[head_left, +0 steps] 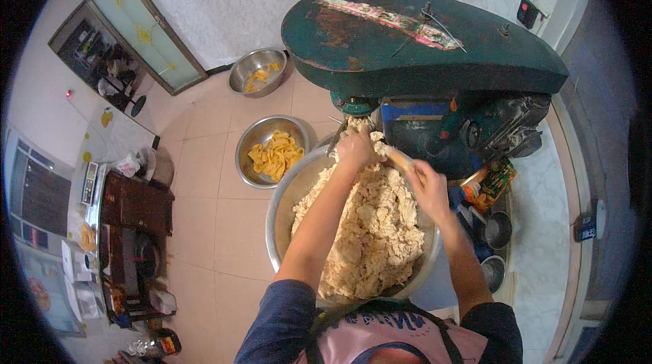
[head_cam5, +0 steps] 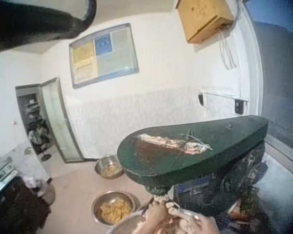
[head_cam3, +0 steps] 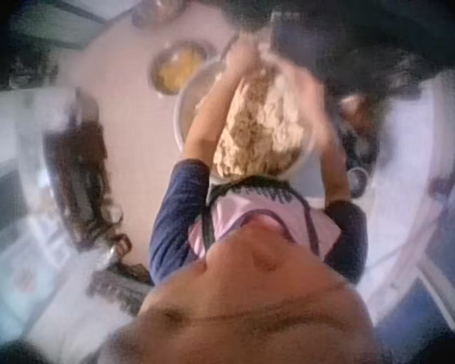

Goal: The person mixes dough by hand in a large bowl, feeds it into a noodle-making machine, and gathers the resulting long noodle strands into metal basins.

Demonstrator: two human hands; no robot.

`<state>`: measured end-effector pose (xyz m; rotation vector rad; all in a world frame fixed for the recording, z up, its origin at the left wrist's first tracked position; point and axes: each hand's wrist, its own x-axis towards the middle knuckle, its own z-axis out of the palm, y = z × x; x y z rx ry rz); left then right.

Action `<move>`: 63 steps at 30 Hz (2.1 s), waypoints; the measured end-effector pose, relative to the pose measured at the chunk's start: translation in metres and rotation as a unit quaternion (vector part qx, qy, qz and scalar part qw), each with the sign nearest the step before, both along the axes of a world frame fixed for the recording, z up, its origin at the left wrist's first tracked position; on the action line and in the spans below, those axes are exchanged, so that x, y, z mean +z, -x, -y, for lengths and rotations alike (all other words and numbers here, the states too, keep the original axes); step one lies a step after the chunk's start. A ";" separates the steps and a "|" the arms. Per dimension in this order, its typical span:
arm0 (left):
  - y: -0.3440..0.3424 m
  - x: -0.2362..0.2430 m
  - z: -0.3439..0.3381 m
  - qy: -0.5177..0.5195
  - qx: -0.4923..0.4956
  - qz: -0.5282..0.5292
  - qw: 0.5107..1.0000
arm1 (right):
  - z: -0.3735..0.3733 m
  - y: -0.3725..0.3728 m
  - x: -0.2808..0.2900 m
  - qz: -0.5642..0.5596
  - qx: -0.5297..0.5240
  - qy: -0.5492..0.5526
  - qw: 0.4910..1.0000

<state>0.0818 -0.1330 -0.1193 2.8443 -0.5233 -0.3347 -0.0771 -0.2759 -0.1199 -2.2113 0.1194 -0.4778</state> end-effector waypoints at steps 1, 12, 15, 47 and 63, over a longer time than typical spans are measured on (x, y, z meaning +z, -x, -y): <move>-0.001 0.003 -0.001 0.000 0.026 -0.008 1.000 | -0.005 -0.012 0.013 -0.018 0.002 -0.010 1.000; 0.009 -0.035 -0.041 0.152 -0.011 0.008 0.988 | -0.049 -0.086 0.002 -0.169 0.049 0.252 0.952; 0.035 -0.068 -0.045 0.226 -0.038 0.178 0.957 | -0.065 -0.112 -0.015 -0.125 0.081 0.314 0.938; -0.017 0.091 -0.429 0.404 0.413 0.006 0.816 | -0.086 -0.126 0.062 -0.144 0.098 0.283 0.943; 0.233 0.020 -0.706 -0.015 0.667 -0.216 0.713 | -0.068 -0.154 -0.018 -0.176 0.065 0.479 0.858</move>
